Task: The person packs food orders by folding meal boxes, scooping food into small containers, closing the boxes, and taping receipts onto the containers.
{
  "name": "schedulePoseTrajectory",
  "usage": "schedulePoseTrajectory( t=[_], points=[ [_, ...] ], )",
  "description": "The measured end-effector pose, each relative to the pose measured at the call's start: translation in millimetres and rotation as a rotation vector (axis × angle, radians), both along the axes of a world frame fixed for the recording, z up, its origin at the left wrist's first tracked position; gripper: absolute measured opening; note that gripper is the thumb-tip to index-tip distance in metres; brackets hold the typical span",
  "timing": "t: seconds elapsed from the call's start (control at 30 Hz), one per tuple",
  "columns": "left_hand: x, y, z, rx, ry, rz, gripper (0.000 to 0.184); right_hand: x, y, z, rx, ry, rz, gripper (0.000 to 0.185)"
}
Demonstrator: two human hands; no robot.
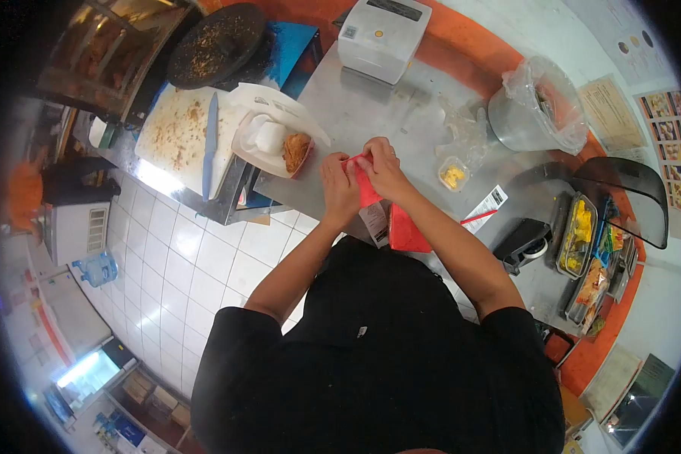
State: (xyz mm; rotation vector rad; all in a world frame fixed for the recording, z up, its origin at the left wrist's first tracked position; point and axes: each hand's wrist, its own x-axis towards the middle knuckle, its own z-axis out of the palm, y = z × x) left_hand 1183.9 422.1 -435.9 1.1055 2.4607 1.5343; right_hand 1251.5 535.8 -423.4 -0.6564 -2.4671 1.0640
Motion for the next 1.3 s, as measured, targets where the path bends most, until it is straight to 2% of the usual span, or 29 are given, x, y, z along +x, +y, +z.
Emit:
schedulePoseTrajectory(
  t=[0.17,0.47,0.57,0.7,0.77,0.8,0.83,0.87,0.93,0.97,1.03,1.17,1.23,1.27,1.3],
  points=[
    [9,1,6,-0.006,0.08,0.075,0.019,-2,2,-4,-0.055,-0.045,-0.007,0.024],
    [7,6,6,-0.083,-0.021,0.133,0.022,3,3,0,-0.02,-0.066,0.013,0.027],
    [0,4,0,-0.052,-0.092,0.115,0.027,7,15,-5,-0.054,-0.099,0.108,0.029],
    [-7,-14,4,0.071,-0.405,0.022,0.041,57,19,30,0.03,-0.014,0.167,0.024],
    [-9,-31,4,-0.006,-0.177,-0.025,0.044,116,19,52,-0.365,0.112,-0.152,0.019],
    [-3,-38,9,-0.04,-0.206,-0.011,0.048,153,14,56,-0.339,0.093,-0.235,0.019],
    [-1,-44,2,0.094,-0.357,-0.059,0.05,187,3,60,-0.46,0.241,-0.56,0.017],
    [-1,-54,-9,0.116,-0.344,-0.104,0.052,217,-7,61,-0.564,0.41,-0.871,0.015],
    [11,-61,10,0.133,-0.369,-0.151,0.052,297,-17,4,-0.051,0.302,-1.323,0.016],
    [18,-61,13,0.127,-0.379,-0.181,0.052,318,-20,4,-0.041,0.296,-1.354,0.016],
    [23,-58,19,0.13,-0.332,-0.155,0.051,344,-26,8,0.043,0.132,-1.787,0.022],
    [9,-48,14,0.103,-0.337,-0.225,0.05,370,-2,5,0.017,0.338,-1.883,0.029],
    [-1,-42,11,0.123,-0.248,-0.229,0.05,387,15,-19,-0.411,0.527,-1.687,0.048],
    [-4,-39,11,0.145,-0.168,-0.219,0.05,394,22,-25,-0.412,0.536,-1.696,0.048],
    [-4,-36,18,0.145,-0.163,-0.229,0.05,398,27,-24,-0.565,0.634,-1.684,0.05]
  ],
)
